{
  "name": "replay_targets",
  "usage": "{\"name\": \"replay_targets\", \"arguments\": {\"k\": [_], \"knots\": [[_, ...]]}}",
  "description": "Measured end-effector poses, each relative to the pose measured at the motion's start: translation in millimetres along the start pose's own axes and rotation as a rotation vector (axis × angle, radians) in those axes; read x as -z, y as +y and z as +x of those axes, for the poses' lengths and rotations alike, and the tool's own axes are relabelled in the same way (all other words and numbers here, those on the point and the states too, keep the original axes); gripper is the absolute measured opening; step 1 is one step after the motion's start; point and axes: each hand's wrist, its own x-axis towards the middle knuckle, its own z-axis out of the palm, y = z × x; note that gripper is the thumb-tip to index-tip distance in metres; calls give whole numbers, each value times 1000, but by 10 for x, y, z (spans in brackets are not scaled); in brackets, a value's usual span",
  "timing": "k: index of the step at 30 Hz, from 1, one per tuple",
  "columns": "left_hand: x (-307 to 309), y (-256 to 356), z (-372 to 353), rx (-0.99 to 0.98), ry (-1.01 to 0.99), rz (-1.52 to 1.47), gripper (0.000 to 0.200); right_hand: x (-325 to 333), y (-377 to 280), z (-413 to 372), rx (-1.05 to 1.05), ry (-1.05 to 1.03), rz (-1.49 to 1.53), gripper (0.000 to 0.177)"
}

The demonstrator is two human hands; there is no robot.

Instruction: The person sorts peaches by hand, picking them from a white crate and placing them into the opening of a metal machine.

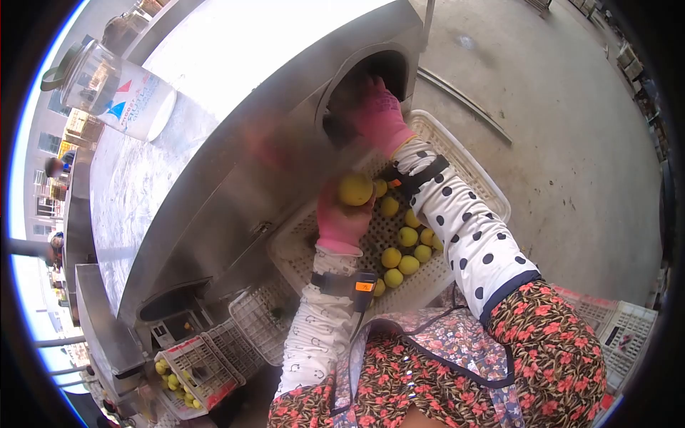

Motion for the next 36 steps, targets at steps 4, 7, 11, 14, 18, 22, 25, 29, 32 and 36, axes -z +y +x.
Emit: {"name": "replay_targets", "arguments": {"k": [4, 7, 11, 14, 18, 22, 25, 29, 32, 36], "knots": [[-100, 292, -29, 58, 29, -208, 36, 455, 36, -735, 37, -152, 539, 73], [-178, 340, -63, -468, -84, 894, 31, 689, -128, -1089, -101, -467, 669, 71], [-185, 200, -1, -165, 32, 97, 31, 633, -121, -955, -3, -177, 231, 68], [519, -411, -23, 104, 120, 330, 48, 150, -24, -204, 12, -132, -250, 66], [1060, -606, -437, 677, 329, 1152, 74, 277, 127, -14, 335, 223, 67, 59], [1453, -1213, -917, 919, 443, 1640, 80, 526, 329, -878, -103, -135, 348, 38], [1707, -1500, -1069, 906, 402, 1811, 75, -149, 1035, -1333, 94, -543, 216, 35], [2211, -1861, -1063, 726, 419, 1929, 61, -1163, 1350, -1549, 55, -694, -151, 46], [1882, -1347, -970, 581, 177, 1714, 55, -1149, 1222, -1573, -22, -784, -321, 56], [1044, -1053, -579, 670, -51, 1422, 61, -729, 1023, -1480, -151, -934, 19, 69]]}}
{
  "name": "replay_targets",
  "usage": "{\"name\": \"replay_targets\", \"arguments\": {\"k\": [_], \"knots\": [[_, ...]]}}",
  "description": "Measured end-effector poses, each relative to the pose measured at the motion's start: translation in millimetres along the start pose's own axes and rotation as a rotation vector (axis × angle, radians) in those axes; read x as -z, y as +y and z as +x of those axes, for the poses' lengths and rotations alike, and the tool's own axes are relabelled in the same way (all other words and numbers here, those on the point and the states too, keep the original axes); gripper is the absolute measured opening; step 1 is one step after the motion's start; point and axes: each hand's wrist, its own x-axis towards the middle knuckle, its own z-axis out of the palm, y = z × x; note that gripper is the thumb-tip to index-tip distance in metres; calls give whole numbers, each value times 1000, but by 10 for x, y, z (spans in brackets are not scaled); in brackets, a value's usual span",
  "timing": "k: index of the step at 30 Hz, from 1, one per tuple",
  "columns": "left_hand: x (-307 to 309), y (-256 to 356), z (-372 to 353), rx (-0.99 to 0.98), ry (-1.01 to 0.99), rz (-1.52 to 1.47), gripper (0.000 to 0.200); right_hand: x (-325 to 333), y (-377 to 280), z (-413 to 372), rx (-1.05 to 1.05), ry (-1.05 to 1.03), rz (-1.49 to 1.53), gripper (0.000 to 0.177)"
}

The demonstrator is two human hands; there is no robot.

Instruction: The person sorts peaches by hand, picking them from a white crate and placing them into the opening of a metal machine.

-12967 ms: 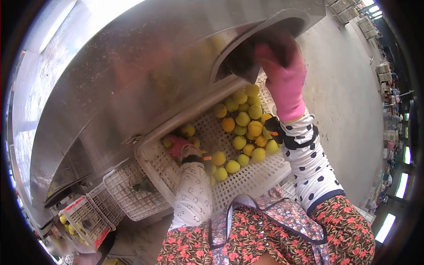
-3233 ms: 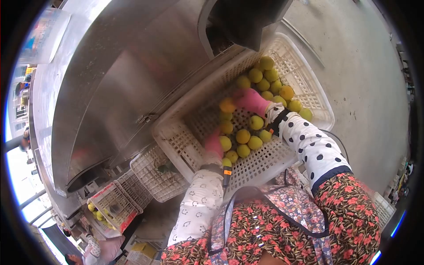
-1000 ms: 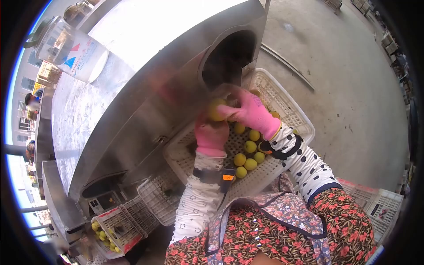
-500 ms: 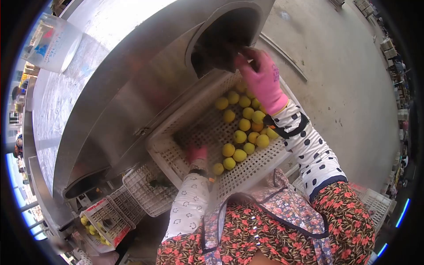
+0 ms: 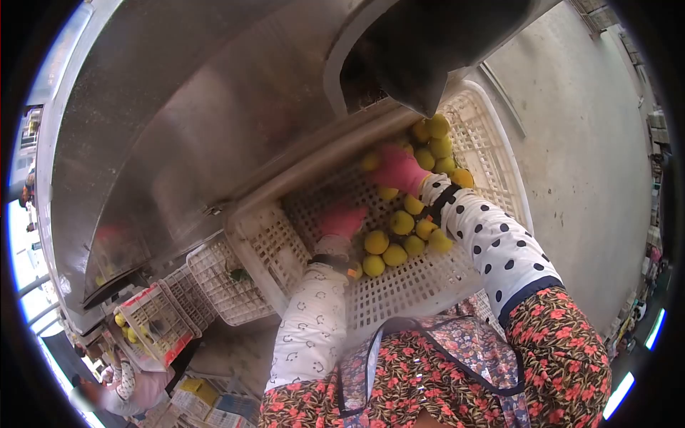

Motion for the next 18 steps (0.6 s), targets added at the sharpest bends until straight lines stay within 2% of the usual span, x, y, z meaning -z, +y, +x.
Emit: {"name": "replay_targets", "arguments": {"k": [4, 5, 8, 10, 11, 13, 14, 16, 18], "knots": [[-104, 763, 233, -247, -95, 82, 72, 714, -282, -710, 112, -99, 834, 78], [-59, 945, 237, -299, -141, 139, 74, 888, -360, -884, 131, -57, 865, 77], [-418, 945, 557, -211, -379, 378, 74, 1266, -560, -1253, 186, 101, 925, 75], [-507, 865, 601, -172, -361, 359, 75, 1417, -706, -1288, 262, 249, 919, 74], [-533, 759, 627, -152, -348, 359, 75, 1436, -753, -1214, 276, 369, 779, 73], [-492, 448, 600, -93, -346, 12, 73, 1481, -876, -1011, 281, 606, 507, 70], [-378, 341, 587, -92, -481, -201, 64, 1441, -880, -883, 268, 647, 338, 72], [-184, 295, 410, -79, -489, -579, 58, 1275, -750, -517, 218, 709, 4, 77], [257, 546, 72, -21, -444, -841, 50, 1310, -840, -404, 98, 740, -115, 81]]}}
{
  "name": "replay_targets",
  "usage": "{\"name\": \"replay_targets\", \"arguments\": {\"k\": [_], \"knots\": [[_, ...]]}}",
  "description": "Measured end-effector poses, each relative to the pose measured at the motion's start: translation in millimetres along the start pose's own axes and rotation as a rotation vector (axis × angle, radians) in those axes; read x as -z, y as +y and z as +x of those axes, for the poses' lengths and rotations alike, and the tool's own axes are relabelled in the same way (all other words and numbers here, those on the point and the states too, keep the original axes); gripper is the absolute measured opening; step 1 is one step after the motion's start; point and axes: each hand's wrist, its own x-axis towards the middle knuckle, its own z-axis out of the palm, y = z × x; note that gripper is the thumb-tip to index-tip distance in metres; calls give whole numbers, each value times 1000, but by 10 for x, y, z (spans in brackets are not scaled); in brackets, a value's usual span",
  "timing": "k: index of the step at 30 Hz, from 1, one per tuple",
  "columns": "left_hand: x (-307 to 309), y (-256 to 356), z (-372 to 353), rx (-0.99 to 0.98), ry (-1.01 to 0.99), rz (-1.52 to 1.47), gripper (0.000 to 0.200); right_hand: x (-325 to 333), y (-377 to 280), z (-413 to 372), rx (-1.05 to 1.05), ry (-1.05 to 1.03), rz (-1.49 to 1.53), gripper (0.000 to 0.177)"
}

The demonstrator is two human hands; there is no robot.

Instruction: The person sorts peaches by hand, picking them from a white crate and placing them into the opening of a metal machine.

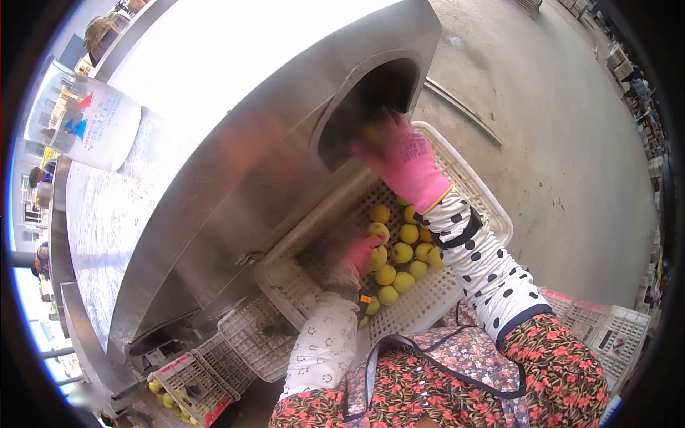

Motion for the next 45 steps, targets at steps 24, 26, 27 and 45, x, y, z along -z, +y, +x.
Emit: {"name": "replay_targets", "arguments": {"k": [24, 26, 27, 45], "knots": [[-82, 1144, -422, -808, 106, -3, 43, 312, 37, -83, 110, 165, 250, 70], [-86, 1114, -423, -662, 49, -377, 40, 20, 113, 211, 88, 74, -14, 73], [-131, 1159, -496, -541, -40, -647, 40, -65, 123, 343, 79, 23, -145, 74], [-130, 259, -154, -306, 174, 289, 62, -212, -106, 669, 51, 156, -260, 64]]}}
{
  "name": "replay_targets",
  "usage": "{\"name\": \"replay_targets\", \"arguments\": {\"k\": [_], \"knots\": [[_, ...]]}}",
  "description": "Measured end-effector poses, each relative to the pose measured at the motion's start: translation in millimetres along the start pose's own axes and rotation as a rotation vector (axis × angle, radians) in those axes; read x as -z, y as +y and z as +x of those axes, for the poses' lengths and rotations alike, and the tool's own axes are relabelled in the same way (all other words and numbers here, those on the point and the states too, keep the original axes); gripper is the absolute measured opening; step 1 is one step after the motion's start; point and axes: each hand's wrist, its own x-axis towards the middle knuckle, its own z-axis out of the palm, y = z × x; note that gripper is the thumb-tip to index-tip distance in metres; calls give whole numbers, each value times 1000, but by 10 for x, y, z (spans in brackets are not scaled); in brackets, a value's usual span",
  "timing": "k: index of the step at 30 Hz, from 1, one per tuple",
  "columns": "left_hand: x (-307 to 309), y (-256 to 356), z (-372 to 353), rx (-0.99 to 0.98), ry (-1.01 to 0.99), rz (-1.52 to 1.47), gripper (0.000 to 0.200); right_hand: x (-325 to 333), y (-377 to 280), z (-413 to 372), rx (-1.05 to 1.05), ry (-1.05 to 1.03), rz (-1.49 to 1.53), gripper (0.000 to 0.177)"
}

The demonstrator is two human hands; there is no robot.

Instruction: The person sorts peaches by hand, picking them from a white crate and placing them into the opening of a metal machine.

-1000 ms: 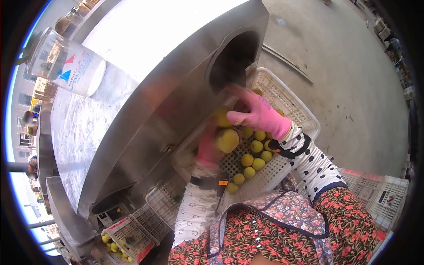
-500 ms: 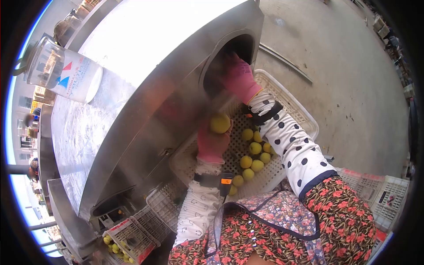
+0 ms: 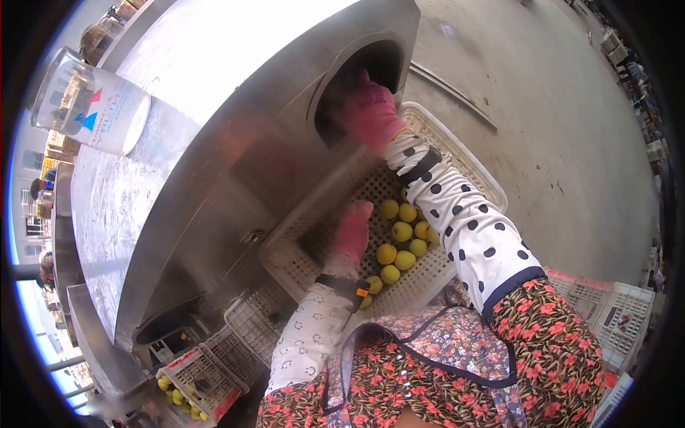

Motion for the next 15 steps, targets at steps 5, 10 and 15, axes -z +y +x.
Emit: {"name": "replay_targets", "arguments": {"k": [5, 10, 15], "knots": [[-386, -1001, -95, 388, -15, 358, 86, 601, 397, -369, 147, 242, 612, 44], [-760, -1396, -31, 332, -167, 716, 87, -44, 1014, -1244, 16, -473, 573, 35], [-269, -1355, -19, 336, -264, 455, 61, -873, 737, -1756, 593, -1103, -17, 33]]}}
